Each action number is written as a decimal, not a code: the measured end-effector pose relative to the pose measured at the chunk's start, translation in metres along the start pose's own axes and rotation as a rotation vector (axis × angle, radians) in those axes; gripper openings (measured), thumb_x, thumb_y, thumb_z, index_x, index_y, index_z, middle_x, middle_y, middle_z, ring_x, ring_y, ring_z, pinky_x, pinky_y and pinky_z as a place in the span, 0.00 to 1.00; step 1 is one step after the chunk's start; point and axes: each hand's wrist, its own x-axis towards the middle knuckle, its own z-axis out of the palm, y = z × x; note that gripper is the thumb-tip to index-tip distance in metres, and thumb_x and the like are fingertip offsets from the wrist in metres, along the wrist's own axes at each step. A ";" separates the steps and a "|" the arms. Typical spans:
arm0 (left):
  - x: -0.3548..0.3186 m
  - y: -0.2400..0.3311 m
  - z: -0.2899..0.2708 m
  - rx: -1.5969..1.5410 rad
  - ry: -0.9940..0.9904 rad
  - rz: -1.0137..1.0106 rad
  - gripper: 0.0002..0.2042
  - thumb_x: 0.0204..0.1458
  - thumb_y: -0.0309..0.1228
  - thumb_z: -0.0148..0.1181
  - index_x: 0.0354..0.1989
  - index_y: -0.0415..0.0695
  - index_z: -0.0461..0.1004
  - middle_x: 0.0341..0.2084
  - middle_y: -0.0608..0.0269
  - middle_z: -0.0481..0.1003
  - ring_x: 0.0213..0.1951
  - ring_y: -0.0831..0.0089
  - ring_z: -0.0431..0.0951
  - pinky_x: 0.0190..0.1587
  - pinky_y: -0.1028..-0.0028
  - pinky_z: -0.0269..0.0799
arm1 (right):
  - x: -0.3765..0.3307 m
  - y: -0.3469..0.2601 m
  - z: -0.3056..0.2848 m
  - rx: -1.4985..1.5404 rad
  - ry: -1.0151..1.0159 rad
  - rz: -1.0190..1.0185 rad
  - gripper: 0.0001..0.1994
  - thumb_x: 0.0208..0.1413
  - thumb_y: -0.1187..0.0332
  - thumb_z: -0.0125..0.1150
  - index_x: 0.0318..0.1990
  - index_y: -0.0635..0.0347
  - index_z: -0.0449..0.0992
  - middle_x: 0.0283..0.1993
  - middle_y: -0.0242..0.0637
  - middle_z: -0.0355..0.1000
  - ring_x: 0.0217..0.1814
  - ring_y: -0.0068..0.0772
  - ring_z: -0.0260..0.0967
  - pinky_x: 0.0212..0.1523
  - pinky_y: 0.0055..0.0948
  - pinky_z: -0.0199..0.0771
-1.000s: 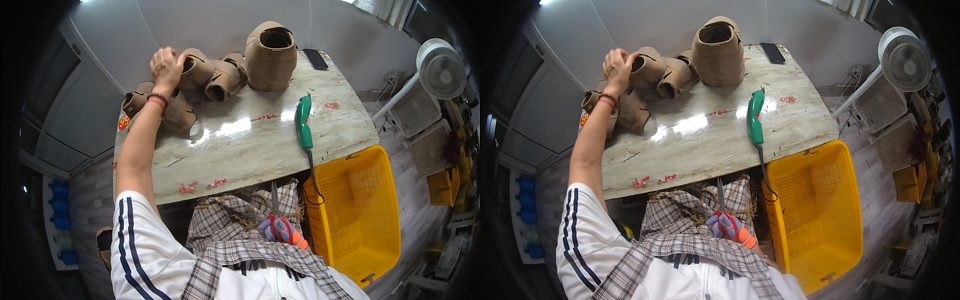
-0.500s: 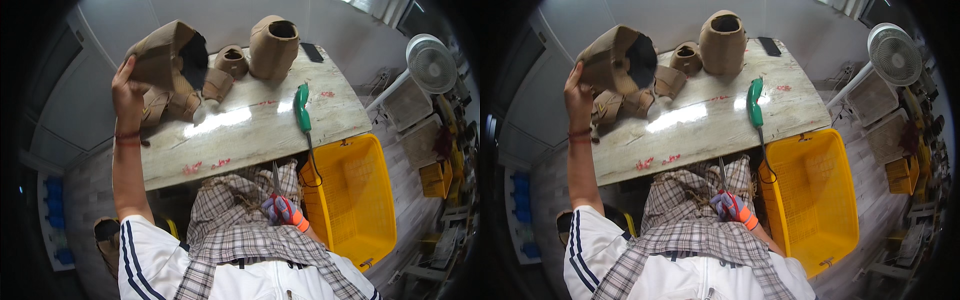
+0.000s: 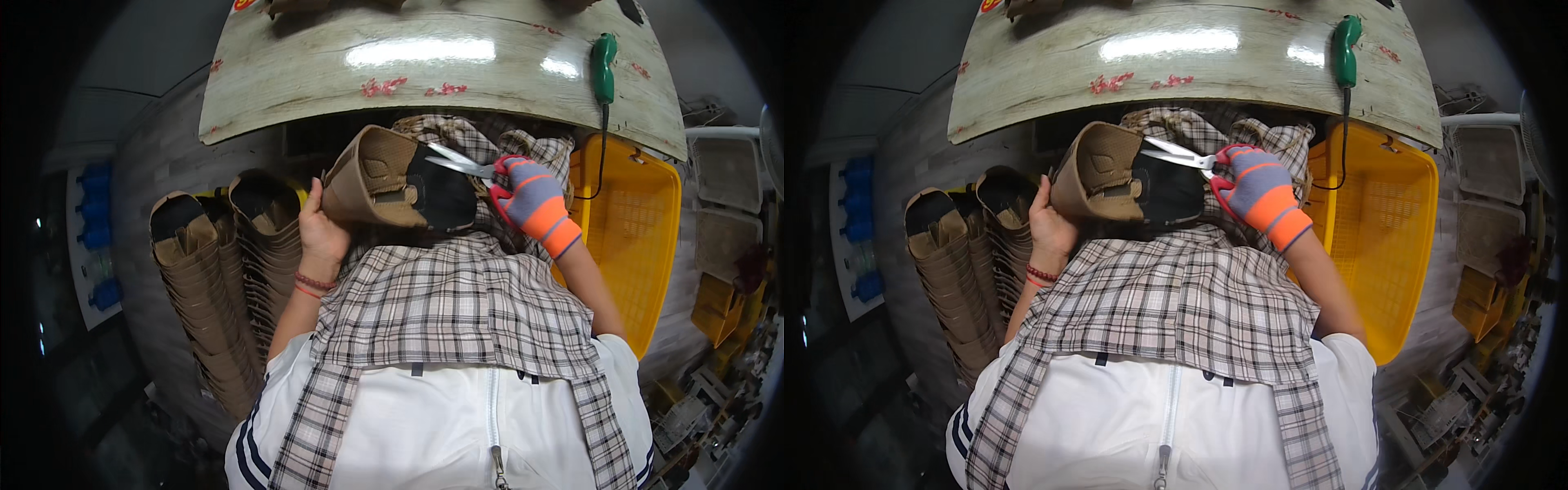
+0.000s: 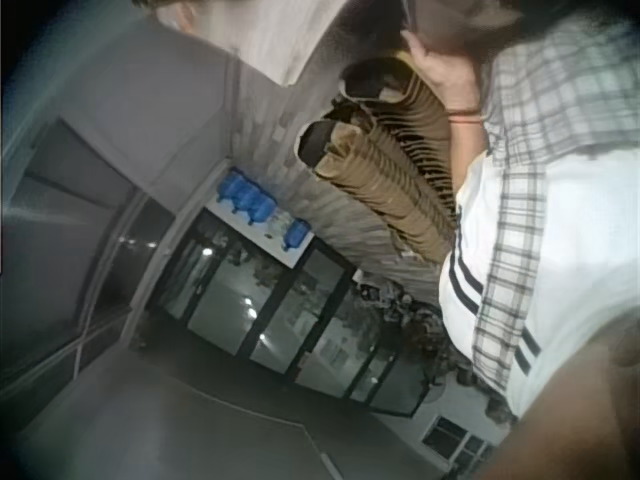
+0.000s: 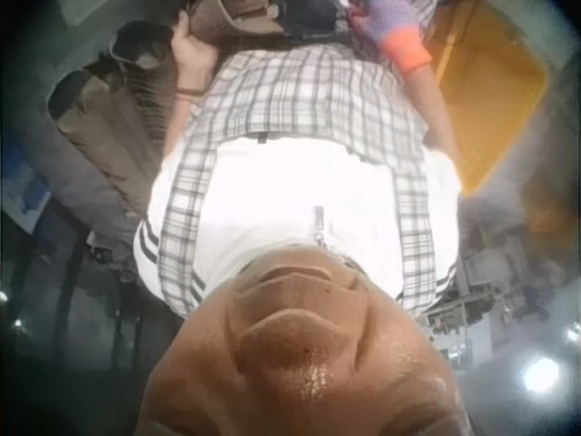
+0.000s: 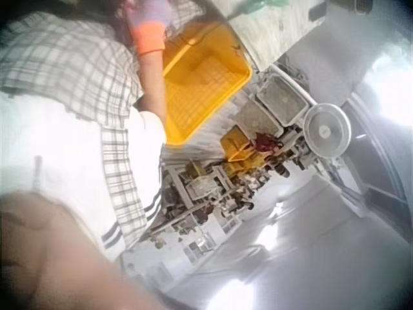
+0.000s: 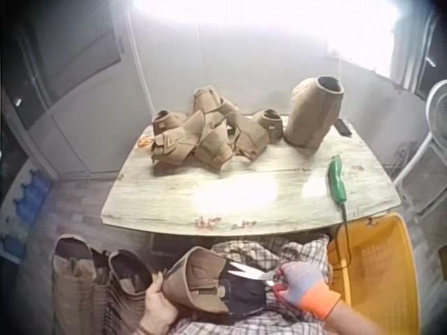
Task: The person uses shears to trim the edges of shoe uppers held against a workbench. They repeatedly pick up individual uppers, cut along the rim, and place the finished pieces on the table.
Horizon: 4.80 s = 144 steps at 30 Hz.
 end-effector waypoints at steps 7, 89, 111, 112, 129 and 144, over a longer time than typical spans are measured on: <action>0.042 -0.008 -0.059 0.102 0.048 0.048 0.19 0.65 0.40 0.44 0.58 0.42 0.69 0.54 0.58 0.74 0.56 0.61 0.73 0.59 0.60 0.68 | 0.022 -0.006 0.026 -0.159 -0.121 -0.152 0.15 0.42 0.61 0.71 0.38 0.54 0.78 0.38 0.40 0.76 0.44 0.45 0.72 0.46 0.39 0.71; 0.056 -0.023 -0.062 0.314 0.059 0.054 0.23 0.50 0.31 0.71 0.53 0.40 0.72 0.45 0.64 0.75 0.46 0.71 0.75 0.47 0.69 0.75 | 0.026 0.009 0.011 -0.267 -0.050 -0.343 0.15 0.41 0.58 0.70 0.36 0.51 0.76 0.33 0.35 0.74 0.39 0.40 0.72 0.43 0.37 0.70; 0.069 -0.011 -0.091 0.453 -0.354 0.218 0.19 0.63 0.38 0.51 0.59 0.41 0.68 0.52 0.60 0.74 0.54 0.66 0.73 0.57 0.67 0.71 | 0.008 -0.008 0.018 -0.018 -0.171 -0.039 0.15 0.47 0.59 0.67 0.39 0.58 0.77 0.39 0.42 0.77 0.41 0.47 0.74 0.41 0.38 0.75; 0.066 0.006 -0.079 0.466 -0.419 0.112 0.20 0.64 0.39 0.49 0.61 0.42 0.66 0.55 0.59 0.72 0.56 0.64 0.72 0.58 0.65 0.70 | 0.005 -0.011 0.020 0.004 -0.244 0.006 0.17 0.48 0.57 0.67 0.40 0.58 0.77 0.38 0.43 0.77 0.42 0.48 0.74 0.43 0.38 0.74; 0.015 0.020 -0.050 0.681 0.008 -0.252 0.16 0.39 0.18 0.72 0.37 0.44 0.74 0.32 0.71 0.72 0.39 0.79 0.73 0.42 0.81 0.71 | 0.019 -0.043 0.019 -0.127 -0.609 -0.153 0.14 0.47 0.58 0.66 0.36 0.57 0.79 0.30 0.41 0.77 0.34 0.46 0.75 0.35 0.38 0.75; 0.017 0.023 -0.064 0.599 -0.023 -0.285 0.23 0.39 0.17 0.72 0.47 0.40 0.75 0.40 0.63 0.76 0.42 0.74 0.76 0.44 0.78 0.75 | 0.021 -0.042 0.004 -0.270 -0.477 -0.108 0.13 0.47 0.57 0.67 0.36 0.54 0.79 0.30 0.37 0.77 0.34 0.41 0.77 0.34 0.37 0.76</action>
